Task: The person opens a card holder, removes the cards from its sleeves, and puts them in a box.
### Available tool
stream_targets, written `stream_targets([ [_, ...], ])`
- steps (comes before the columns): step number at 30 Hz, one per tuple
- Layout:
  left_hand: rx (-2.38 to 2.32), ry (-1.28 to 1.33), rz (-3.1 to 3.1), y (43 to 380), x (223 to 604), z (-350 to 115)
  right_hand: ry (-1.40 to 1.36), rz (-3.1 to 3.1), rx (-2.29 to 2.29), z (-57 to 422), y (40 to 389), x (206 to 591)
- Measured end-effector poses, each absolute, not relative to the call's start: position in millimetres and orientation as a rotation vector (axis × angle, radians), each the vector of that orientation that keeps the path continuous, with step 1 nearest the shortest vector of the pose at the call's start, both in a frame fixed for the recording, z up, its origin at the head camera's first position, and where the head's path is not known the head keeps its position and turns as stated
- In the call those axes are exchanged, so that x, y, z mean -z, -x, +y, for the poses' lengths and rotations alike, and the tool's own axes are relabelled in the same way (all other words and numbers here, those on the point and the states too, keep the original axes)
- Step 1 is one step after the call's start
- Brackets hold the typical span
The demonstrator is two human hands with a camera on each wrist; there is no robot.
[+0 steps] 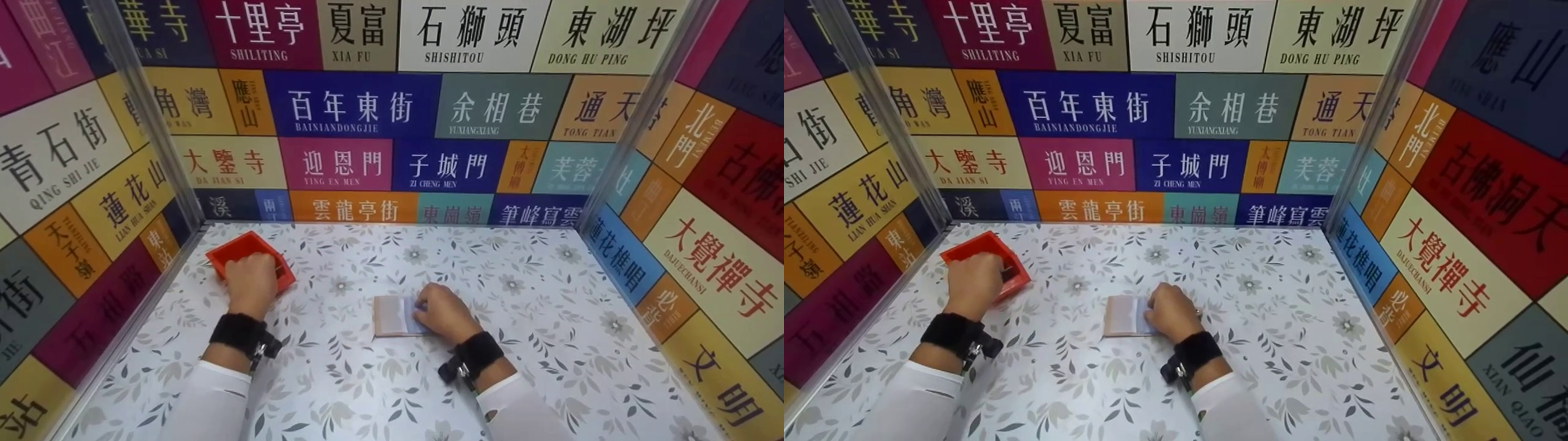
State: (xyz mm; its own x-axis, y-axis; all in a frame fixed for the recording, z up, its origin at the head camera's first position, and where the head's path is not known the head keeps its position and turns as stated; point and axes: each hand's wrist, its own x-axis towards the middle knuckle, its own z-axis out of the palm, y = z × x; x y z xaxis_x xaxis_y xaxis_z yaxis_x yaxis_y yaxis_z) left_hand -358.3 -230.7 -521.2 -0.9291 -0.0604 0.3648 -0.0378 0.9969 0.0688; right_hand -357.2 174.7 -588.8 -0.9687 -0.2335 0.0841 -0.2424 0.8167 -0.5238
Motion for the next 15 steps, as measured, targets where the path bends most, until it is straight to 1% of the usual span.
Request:
stream_targets([
  [8, 0.067, -0.104, -2.917, 367, 539, -232, -0.382, -2.991, -0.887, 174, 357, 588],
  [15, 0.165, -0.096, -2.967, 372, 542, -234, -0.385, -2.971, -0.888, 176, 355, 586],
])
